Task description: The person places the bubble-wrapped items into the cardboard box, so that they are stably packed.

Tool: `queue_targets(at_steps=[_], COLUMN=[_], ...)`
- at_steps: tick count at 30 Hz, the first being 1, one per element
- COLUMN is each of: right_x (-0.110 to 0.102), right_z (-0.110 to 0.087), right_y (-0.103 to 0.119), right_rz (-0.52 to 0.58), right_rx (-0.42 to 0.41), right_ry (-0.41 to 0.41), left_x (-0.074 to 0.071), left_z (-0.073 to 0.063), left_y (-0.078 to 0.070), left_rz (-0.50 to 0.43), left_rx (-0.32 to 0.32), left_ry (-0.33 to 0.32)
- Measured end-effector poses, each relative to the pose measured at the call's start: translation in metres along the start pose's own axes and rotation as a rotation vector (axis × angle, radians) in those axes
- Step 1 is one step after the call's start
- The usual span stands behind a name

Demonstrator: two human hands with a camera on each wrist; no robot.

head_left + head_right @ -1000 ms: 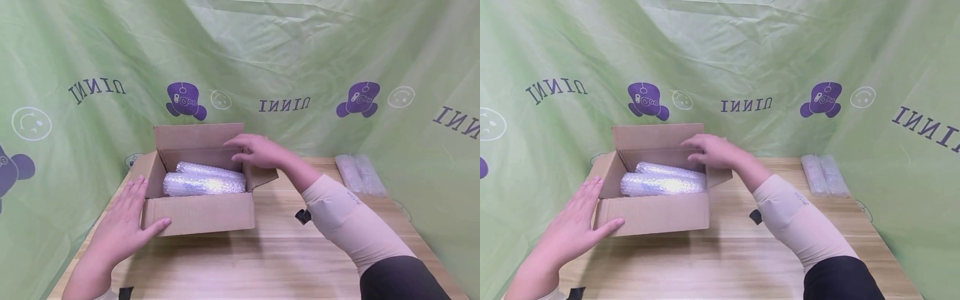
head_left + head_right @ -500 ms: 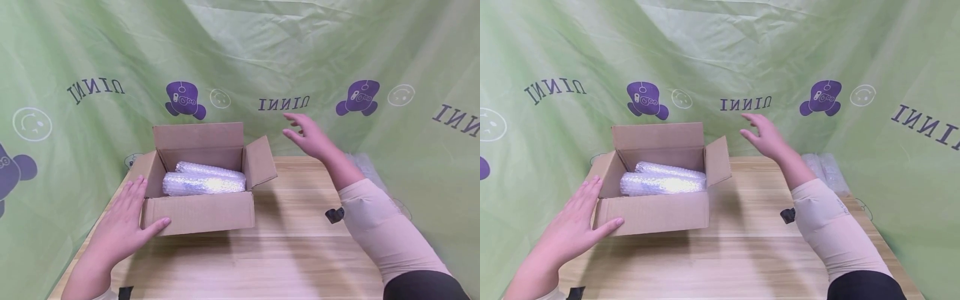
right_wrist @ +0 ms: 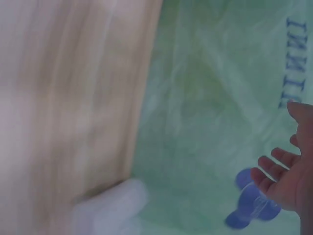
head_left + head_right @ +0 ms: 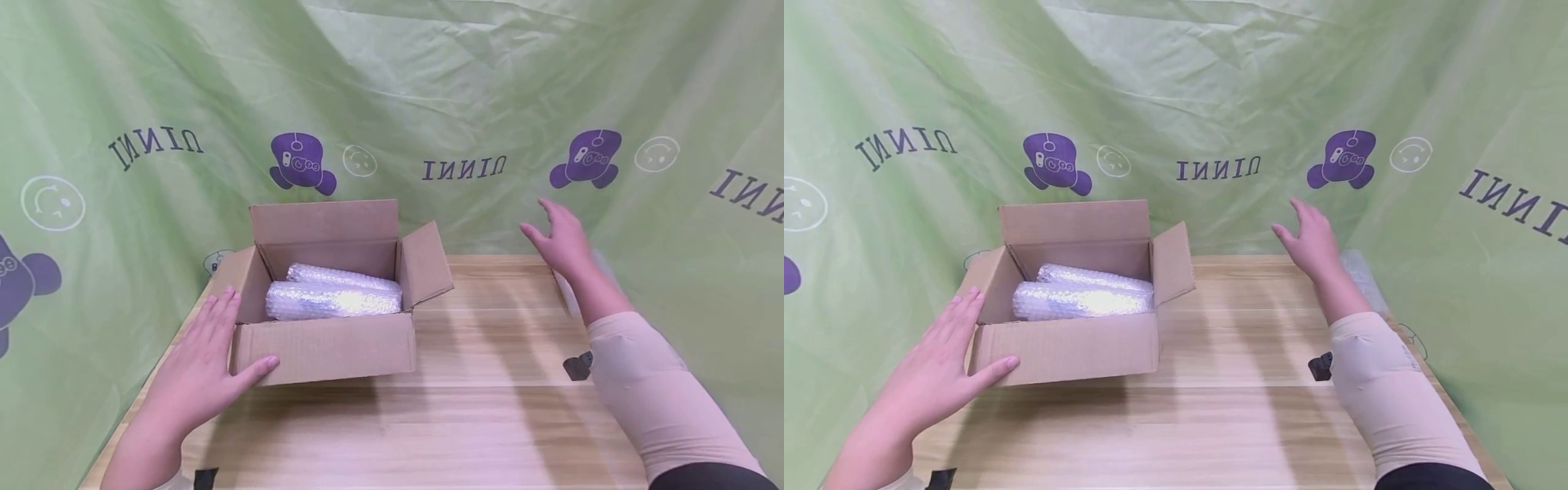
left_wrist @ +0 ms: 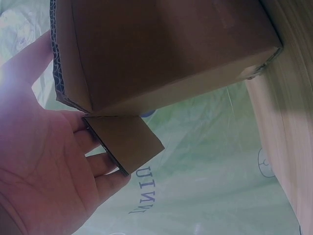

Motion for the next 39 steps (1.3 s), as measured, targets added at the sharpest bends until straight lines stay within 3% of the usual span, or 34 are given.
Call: queue_targets(at_steps=[12,17,30,39], right_x=[0.012,0.021,0.045,0.054], right_z=[-0.022,-0.036,-0.062,-0.071], right_y=[-0.088,-0.115,-0.155,-0.167], right_rz=[-0.077,-0.154,-0.272,-0.292], right_rx=[0.153,0.199,0.305,0.332], right_ry=[0.064,0.111,0.225,0.269], left_x=[-0.001,-0.002,-0.002,-0.002], left_z=[0.000,0.000,-0.001,-0.001], left_y=[-0.001,-0.001,0.000,-0.001], left_rz=[0.003,0.002,-0.021,-0.020], left_rx=[0.001,0.001,-0.011,-0.007], left_ry=[-0.003,-0.002,0.003,0.002])
Point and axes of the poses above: each hand's wrist, its own z-axis towards the middle knuckle, its own x-axis out of the palm, y = z × x, the point moved 9 cm from there along z, towards the middle knuckle, and after that the axes turned 3 degrees about -y, right-handed, at the moved point
